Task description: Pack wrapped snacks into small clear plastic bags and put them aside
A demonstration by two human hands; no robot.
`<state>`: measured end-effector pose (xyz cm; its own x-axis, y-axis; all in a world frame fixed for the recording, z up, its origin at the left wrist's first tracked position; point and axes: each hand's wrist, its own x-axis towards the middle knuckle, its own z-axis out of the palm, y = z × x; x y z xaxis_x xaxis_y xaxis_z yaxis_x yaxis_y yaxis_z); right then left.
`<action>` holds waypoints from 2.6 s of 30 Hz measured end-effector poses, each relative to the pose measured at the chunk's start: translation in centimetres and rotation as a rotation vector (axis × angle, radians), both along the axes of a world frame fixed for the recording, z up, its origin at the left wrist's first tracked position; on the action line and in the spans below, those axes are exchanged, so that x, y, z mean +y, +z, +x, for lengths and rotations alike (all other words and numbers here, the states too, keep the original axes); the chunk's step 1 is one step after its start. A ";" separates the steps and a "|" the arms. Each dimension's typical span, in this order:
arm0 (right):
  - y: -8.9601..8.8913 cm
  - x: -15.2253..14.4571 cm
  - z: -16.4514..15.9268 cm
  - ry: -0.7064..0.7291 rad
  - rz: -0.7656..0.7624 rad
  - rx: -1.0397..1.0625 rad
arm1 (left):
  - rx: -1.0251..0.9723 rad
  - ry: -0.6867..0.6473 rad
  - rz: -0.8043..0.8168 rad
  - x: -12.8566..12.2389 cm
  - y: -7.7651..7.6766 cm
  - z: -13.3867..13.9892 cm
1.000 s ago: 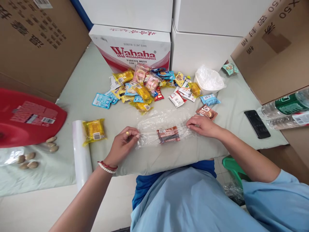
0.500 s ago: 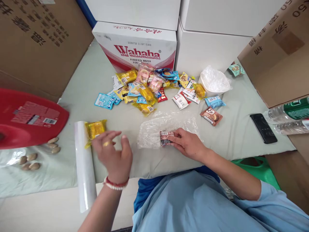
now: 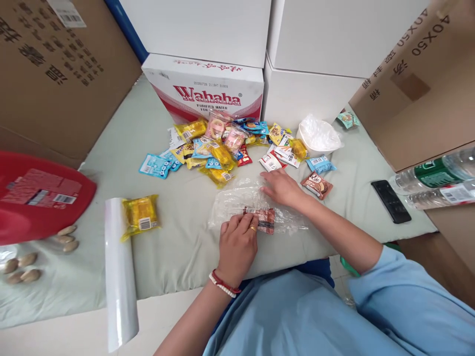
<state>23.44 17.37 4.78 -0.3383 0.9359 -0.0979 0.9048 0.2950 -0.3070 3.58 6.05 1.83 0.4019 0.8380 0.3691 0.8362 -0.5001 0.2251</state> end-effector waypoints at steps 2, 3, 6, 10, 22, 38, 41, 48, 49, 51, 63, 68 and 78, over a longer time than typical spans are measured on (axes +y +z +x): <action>-0.6 1.9 -1.1 -0.041 -0.034 -0.095 | 0.030 0.005 -0.002 -0.2 0.3 0.1; -0.9 2.5 -1.6 -0.061 -0.060 -0.124 | 0.041 0.007 -0.007 -0.3 0.4 0.1; -1.1 3.4 -2.3 -0.081 -0.140 -0.137 | 0.045 0.010 -0.021 -0.5 0.4 0.4; 0.7 2.8 -1.8 0.004 -0.072 -0.057 | 0.050 0.036 -0.038 -0.7 0.3 0.6; 1.6 -8.9 -4.0 0.243 -0.134 -0.066 | -0.080 -0.013 -0.198 -0.1 -0.6 -0.9; -0.2 -10.5 -4.5 0.235 -0.108 -0.048 | -0.646 0.553 -0.413 4.9 -1.3 -7.6; -0.4 -10.7 -3.7 0.279 -0.103 0.105 | -0.432 0.390 -0.540 5.8 -2.1 -7.2; -2.2 -11.2 -2.5 0.311 -0.030 0.389 | -0.734 0.403 -0.589 2.3 0.5 -5.9; -2.3 -11.2 -2.6 0.315 -0.029 0.398 | -0.776 0.377 -0.626 1.7 1.2 -5.2; -2.4 -11.1 -3.0 0.322 -0.037 0.408 | -0.818 0.288 -0.670 1.1 2.3 -3.4; -0.7 -9.5 1.9 -0.234 0.063 0.409 | -0.115 0.018 -0.239 0.8 0.3 1.0; -1.9 -10.6 3.5 -0.248 -0.057 0.226 | 0.156 0.079 -0.174 -0.7 0.2 1.9; 0.2 -5.5 -3.9 -0.246 -0.245 0.569 | 0.126 0.063 -0.281 -1.6 0.2 2.3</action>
